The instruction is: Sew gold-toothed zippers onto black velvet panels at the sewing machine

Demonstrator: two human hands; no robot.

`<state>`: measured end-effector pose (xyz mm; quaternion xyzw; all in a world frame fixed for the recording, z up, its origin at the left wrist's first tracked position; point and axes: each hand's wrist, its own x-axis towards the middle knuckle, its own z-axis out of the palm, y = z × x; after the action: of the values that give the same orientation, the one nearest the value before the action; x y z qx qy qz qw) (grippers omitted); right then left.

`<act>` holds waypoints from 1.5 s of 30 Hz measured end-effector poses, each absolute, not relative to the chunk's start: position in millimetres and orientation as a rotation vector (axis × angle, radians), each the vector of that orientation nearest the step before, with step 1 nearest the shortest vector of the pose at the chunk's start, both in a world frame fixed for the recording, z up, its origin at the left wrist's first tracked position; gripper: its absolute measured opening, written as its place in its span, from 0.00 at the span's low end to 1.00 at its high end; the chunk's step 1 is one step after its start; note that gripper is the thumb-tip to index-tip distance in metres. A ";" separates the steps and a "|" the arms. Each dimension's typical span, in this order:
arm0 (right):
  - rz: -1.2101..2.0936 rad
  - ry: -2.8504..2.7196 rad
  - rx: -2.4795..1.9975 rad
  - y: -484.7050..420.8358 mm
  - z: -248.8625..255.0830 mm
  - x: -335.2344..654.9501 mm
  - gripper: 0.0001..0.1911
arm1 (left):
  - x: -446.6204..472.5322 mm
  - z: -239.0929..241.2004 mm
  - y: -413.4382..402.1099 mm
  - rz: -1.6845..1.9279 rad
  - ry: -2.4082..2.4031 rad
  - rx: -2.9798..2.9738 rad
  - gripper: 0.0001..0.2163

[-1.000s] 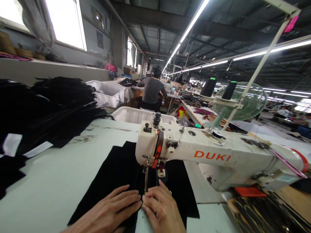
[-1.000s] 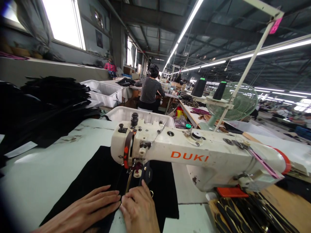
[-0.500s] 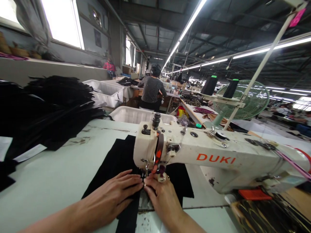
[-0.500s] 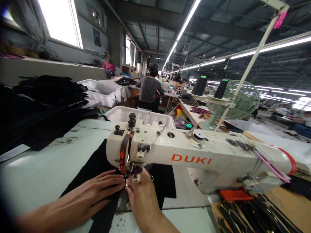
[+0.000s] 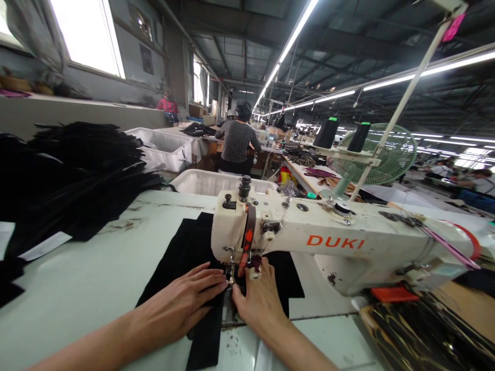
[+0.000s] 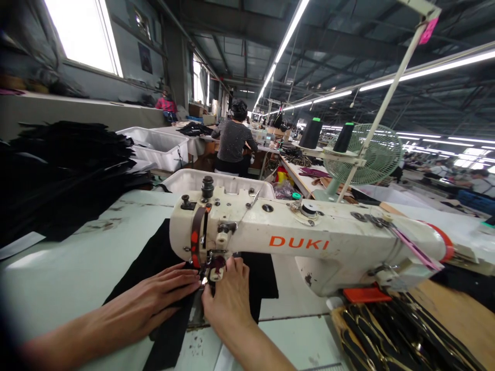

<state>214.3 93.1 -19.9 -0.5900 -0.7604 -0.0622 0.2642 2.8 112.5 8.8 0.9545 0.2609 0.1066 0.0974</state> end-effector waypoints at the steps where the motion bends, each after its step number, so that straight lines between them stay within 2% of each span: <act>1: -0.193 -2.066 -1.599 93.5 -20.0 213.3 0.09 | 3.1 9.2 113.0 0.318 0.771 2.837 0.26; 9: -0.287 -2.158 -1.562 119.0 -31.2 216.6 0.07 | 4.6 15.1 110.1 0.283 0.763 2.801 0.23; 14: -0.309 -2.162 -1.530 126.3 -34.4 222.6 0.08 | 6.3 16.6 109.3 0.291 0.764 2.795 0.22; 22: -0.266 -2.315 -1.187 81.9 -9.7 246.1 0.19 | 5.1 15.2 107.5 0.365 0.759 2.790 0.28; 30: -0.208 -2.205 -1.012 81.0 -21.1 234.5 0.17 | -0.3 7.1 114.7 0.363 0.740 2.806 0.29; 38: -0.250 -2.179 -1.075 84.3 -29.4 232.3 0.17 | 4.5 13.8 122.1 0.300 0.780 2.821 0.30; 45: -0.263 -2.125 -1.075 87.4 -34.8 230.7 0.15 | 0.8 -3.9 125.5 0.386 0.774 2.898 0.29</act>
<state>230.7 87.4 -34.8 -0.4180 -0.8260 -0.1022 0.3642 0.8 125.5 -3.9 0.9566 0.2555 0.1273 0.0585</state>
